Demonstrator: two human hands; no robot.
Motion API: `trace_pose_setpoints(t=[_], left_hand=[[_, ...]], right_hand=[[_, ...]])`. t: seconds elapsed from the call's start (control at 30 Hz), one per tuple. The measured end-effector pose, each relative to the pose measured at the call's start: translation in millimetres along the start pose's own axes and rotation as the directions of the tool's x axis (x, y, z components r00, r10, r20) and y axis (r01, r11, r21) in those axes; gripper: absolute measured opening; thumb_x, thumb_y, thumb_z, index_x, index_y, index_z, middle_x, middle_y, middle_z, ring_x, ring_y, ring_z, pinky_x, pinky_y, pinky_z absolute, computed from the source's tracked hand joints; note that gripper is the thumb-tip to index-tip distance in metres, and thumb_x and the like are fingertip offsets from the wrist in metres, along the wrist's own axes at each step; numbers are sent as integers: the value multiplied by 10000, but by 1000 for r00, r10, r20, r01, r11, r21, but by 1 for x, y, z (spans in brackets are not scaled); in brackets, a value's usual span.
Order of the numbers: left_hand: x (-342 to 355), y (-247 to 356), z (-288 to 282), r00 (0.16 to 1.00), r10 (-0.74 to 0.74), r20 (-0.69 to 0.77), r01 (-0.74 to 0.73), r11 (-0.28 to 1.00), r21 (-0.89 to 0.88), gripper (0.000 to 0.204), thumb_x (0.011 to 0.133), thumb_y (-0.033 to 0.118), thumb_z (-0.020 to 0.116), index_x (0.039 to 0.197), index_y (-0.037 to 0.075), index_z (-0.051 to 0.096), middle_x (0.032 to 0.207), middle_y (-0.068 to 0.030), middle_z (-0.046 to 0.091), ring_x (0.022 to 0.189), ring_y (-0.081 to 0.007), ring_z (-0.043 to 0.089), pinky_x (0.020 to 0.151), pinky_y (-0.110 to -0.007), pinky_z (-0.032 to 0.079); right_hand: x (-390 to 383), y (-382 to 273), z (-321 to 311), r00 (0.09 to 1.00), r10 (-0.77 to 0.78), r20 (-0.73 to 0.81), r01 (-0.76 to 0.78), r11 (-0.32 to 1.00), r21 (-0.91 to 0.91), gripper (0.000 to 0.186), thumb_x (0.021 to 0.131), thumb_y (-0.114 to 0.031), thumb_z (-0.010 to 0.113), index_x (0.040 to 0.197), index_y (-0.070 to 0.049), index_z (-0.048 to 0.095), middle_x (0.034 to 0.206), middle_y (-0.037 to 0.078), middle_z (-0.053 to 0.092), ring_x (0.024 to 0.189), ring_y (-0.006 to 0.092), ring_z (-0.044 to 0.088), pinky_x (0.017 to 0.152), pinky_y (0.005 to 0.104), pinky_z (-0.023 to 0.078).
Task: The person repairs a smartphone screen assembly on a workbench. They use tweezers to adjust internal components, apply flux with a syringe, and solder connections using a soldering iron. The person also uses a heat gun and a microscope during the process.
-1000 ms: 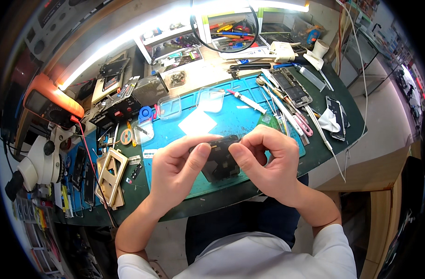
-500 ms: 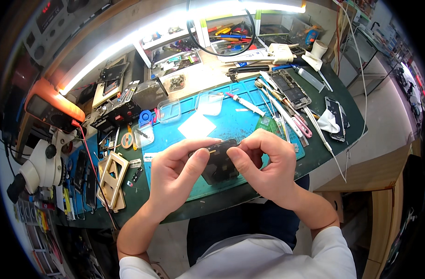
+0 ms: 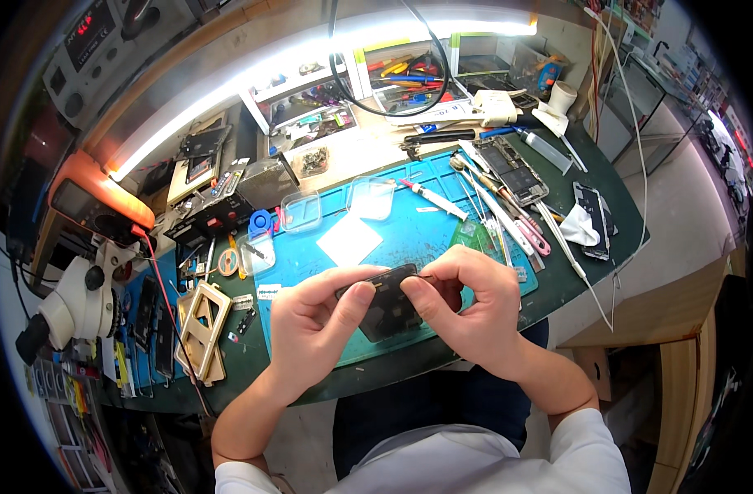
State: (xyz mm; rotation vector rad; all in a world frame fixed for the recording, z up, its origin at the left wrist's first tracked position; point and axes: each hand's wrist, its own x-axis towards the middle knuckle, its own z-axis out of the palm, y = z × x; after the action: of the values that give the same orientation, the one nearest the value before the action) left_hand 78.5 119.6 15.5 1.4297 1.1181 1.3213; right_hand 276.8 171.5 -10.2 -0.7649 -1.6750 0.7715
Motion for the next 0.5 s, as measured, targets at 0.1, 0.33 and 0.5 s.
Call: trace_pose_setpoints(t=[0.1,0.33,0.5], left_hand=[[1,-1,0,1000,12,-5,-12,1000,17,206,1029,77,652,1191,-28,726,919,-4,715,741,-8,554,601,-168,405],[0,-7,0,1000,26,-11,-26,1000,-7,205,1021,58,657,1195,-25,727,907,6,715,716,3,540,578,-161,390],[1,-8,1,999,42,-19,-42,999,15,202,1017,45,657,1193,-23,729,917,1,725,719,5,549,575,-158,397]], right_hand=[[0,1,0,1000,-10,-5,9,1000,-9,160,880,-155,823,829,-51,712,710,34,649,486,80,505,437,257,360],[0,-2,-1,1000,-29,-1,29,999,-37,149,880,-145,821,837,-53,712,725,33,657,496,79,526,440,247,382],[1,-2,-1,1000,-27,2,27,999,-39,149,880,-144,820,838,-52,711,729,33,660,497,78,529,437,244,384]])
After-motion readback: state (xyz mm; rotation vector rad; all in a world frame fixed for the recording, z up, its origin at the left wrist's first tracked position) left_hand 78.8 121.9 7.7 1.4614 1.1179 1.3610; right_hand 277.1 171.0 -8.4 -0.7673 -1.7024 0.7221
